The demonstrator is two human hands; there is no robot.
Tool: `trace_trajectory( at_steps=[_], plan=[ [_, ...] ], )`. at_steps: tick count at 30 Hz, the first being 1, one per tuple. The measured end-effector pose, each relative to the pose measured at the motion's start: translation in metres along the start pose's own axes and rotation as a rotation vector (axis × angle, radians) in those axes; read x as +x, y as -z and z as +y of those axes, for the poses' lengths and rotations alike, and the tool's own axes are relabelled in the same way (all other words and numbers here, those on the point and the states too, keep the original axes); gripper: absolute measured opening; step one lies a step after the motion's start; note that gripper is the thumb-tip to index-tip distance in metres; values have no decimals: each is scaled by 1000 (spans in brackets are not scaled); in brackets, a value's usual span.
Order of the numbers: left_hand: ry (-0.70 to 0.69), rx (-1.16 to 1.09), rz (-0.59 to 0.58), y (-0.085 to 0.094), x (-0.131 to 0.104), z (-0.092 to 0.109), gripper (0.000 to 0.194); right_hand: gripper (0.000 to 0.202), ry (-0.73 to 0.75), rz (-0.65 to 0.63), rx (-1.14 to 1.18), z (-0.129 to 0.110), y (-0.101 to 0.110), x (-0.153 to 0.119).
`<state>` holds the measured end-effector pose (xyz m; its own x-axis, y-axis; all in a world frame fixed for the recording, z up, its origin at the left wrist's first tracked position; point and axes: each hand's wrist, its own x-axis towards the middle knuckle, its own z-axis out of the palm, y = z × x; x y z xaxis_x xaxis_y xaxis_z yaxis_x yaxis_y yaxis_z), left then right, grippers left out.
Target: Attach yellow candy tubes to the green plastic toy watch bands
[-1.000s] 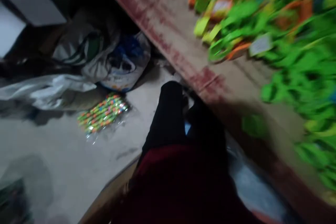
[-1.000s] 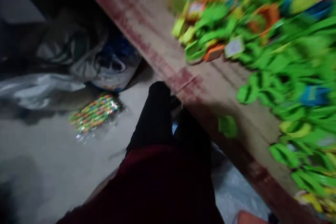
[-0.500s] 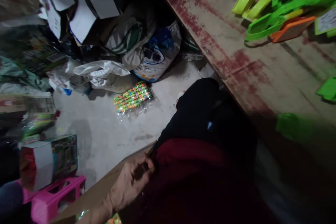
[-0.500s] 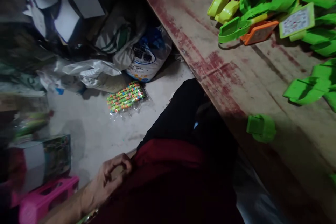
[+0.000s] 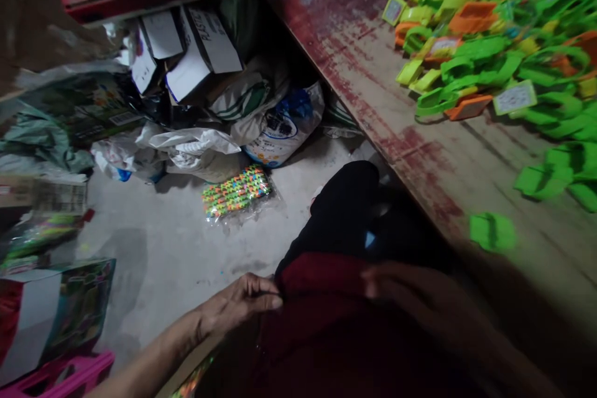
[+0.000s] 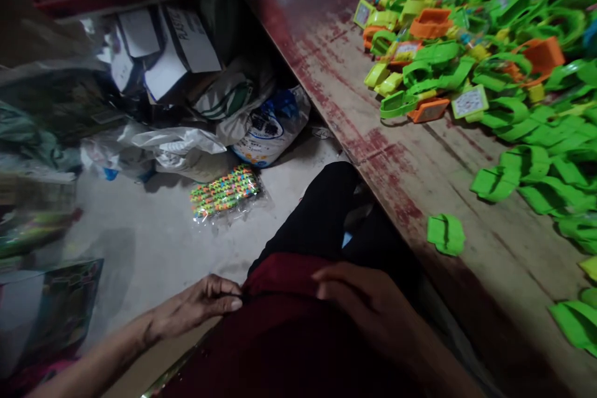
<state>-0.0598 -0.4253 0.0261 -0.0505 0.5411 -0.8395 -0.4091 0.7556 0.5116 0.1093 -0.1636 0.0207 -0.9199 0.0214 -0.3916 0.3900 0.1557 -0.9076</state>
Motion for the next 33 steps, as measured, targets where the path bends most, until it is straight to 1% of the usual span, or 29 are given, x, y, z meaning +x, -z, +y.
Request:
trace_trajectory(
  at_steps=[4, 6, 7, 9, 10, 12, 14, 16, 17, 19, 20, 21, 24, 25, 26, 27, 29, 30, 31, 33],
  plan=[
    [-120, -35, 16, 13, 8, 1, 36, 22, 142, -201, 0, -15, -41, 49],
    [-197, 11, 22, 16, 13, 0, 33, 20, 177, -238, -112, -16, -58, 63],
    [-234, 34, 41, 17, 15, 1, 31, 18, 178, -242, -174, -16, -64, 67],
    [-298, 49, 81, 16, 19, 3, 30, 15, 159, -235, -276, -15, -68, 68],
    [-314, 35, 90, 16, 21, 5, 31, 18, 143, -234, -302, -15, -68, 68],
    [-318, 8, 88, 15, 23, 8, 30, 25, 90, -256, -331, -18, -67, 69],
    [-321, -2, 104, 15, 23, 10, 29, 26, 8, -310, -347, -23, -67, 72],
    [-328, 2, 137, 16, 23, 11, 28, 27, -49, -318, -391, -28, -72, 77],
    [-334, 6, 151, 16, 23, 10, 29, 27, -46, -300, -416, -30, -75, 78],
    [-335, 19, 183, 12, 23, 9, 31, 22, 12, -238, -437, -30, -82, 78],
    [-334, 24, 238, 9, 23, 7, 30, 19, 44, -210, -430, -28, -85, 77],
    [-336, 29, 351, 4, 22, 5, 28, 17, 68, -184, -414, -25, -86, 74],
    [-392, 85, 883, -18, 15, -6, 23, 15, 99, -96, -359, -15, -87, 65],
    [-407, 114, 976, -26, 11, -10, 23, 15, 115, -62, -345, -11, -86, 62],
    [-404, 145, 958, -33, 7, -14, 20, 15, 139, -25, -334, -7, -85, 60],
    [-376, 163, 850, -39, 3, -18, 15, 15, 166, 9, -328, -5, -84, 58],
    [-286, 138, 587, -48, -1, -22, 9, 14, 216, 56, -312, -1, -81, 56],
    [-255, 123, 513, -51, -2, -23, 10, 12, 233, 62, -295, 0, -80, 56],
    [-244, 124, 487, -51, -1, -23, 12, 11, 244, 56, -273, 1, -79, 56],
    [-268, 189, 490, -49, 5, -22, 13, 10, 256, 26, -233, 1, -77, 57]
  ],
)
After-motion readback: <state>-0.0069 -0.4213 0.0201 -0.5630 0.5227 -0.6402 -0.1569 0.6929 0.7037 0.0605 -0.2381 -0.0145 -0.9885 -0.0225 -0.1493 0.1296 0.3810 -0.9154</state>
